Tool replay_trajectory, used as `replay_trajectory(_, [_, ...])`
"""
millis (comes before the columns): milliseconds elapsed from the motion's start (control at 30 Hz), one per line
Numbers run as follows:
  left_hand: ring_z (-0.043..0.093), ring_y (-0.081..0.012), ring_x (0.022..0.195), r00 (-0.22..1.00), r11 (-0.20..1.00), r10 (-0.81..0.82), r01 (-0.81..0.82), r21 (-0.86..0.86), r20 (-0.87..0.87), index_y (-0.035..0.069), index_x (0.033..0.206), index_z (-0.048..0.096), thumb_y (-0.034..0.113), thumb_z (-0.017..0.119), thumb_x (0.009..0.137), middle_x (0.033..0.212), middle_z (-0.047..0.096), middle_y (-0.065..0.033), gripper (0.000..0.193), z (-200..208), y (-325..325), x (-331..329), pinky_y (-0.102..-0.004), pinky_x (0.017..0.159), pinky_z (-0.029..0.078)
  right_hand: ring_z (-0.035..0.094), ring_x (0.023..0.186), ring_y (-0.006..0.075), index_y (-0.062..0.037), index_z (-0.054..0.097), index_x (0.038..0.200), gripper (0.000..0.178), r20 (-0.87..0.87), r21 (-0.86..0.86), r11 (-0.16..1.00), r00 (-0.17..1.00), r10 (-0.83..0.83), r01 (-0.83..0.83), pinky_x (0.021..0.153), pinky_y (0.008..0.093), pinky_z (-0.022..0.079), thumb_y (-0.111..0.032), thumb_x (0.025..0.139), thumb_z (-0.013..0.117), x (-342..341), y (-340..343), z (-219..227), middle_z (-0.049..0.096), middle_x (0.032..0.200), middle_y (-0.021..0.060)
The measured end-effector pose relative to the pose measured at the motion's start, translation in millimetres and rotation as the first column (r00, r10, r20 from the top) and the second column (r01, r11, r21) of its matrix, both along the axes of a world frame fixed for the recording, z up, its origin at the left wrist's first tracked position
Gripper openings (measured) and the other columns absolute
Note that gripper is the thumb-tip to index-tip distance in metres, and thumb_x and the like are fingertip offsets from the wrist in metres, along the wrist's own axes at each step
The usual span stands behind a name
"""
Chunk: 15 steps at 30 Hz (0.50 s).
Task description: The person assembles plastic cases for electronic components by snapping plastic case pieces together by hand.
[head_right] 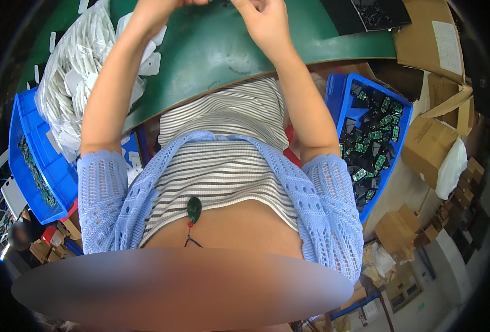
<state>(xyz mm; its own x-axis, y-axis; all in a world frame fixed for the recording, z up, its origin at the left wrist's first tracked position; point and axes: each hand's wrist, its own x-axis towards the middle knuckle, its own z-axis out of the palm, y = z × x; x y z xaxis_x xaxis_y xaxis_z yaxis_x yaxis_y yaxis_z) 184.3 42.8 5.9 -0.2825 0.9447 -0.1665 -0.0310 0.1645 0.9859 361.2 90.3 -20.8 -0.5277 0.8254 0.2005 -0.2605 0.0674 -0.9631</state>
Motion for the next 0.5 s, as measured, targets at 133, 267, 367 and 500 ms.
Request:
replay_trajectory(133, [0.065, -0.0183, 0.070, 0.990, 0.994, 0.099, -0.102, 0.036, 0.097, -0.011, 0.092, 0.060, 0.014, 0.053, 0.091, 0.090, 0.065, -0.0143, 0.025, -38, 92, -79, -0.0241, 0.064, 0.055, 0.056, 0.096, 0.0174, -0.0012, 0.044, 0.125, 0.040, 0.199, 0.116, 0.988, 0.972, -0.128, 0.107, 0.084, 0.0296, 0.045, -0.007, 0.088, 0.056, 19, -13, -4, 0.058, 0.110, 0.0121])
replay_trajectory(267, [0.065, -0.0249, 0.065, 0.957, 0.953, 0.287, -0.280, -0.117, 0.047, -0.014, 0.095, 0.057, 0.009, 0.053, 0.090, 0.094, 0.063, -0.0193, 0.024, -59, 154, -131, -0.0294, 0.058, 0.058, 0.057, 0.078, 0.0135, -0.0030, 0.058, 0.108, 0.026, 0.232, 0.382, 0.888, 0.903, -0.361, 0.257, 0.066, 0.0247, 0.045, -0.009, 0.084, 0.063, 34, -20, -15, 0.064, 0.091, 0.0064])
replay_trajectory(367, [0.065, -0.0264, 0.063, 0.961, 0.947, 0.270, -0.254, -0.198, 0.059, -0.013, 0.096, 0.057, 0.010, 0.052, 0.091, 0.091, 0.063, -0.0191, 0.024, -61, 165, -149, -0.0304, 0.052, 0.058, 0.055, 0.077, 0.0131, -0.0063, 0.062, 0.102, 0.021, 0.333, 0.559, 0.783, 0.791, -0.513, 0.272, 0.065, 0.0246, 0.042, -0.012, 0.081, 0.065, 53, -12, -18, 0.062, 0.090, 0.0030])
replay_trajectory(500, [0.064, -0.0217, 0.056, 0.995, 0.934, 0.101, -0.099, -0.343, -0.013, -0.010, 0.095, 0.059, 0.014, 0.052, 0.092, 0.076, 0.065, -0.0156, 0.025, -61, 166, -162, -0.0276, 0.046, 0.055, 0.053, 0.082, 0.0185, -0.0075, 0.063, 0.101, 0.028, 0.438, 0.699, 0.695, 0.665, -0.604, 0.171, 0.067, 0.0304, 0.044, -0.020, 0.077, 0.070, 52, -2, -17, 0.060, 0.096, 0.0040])
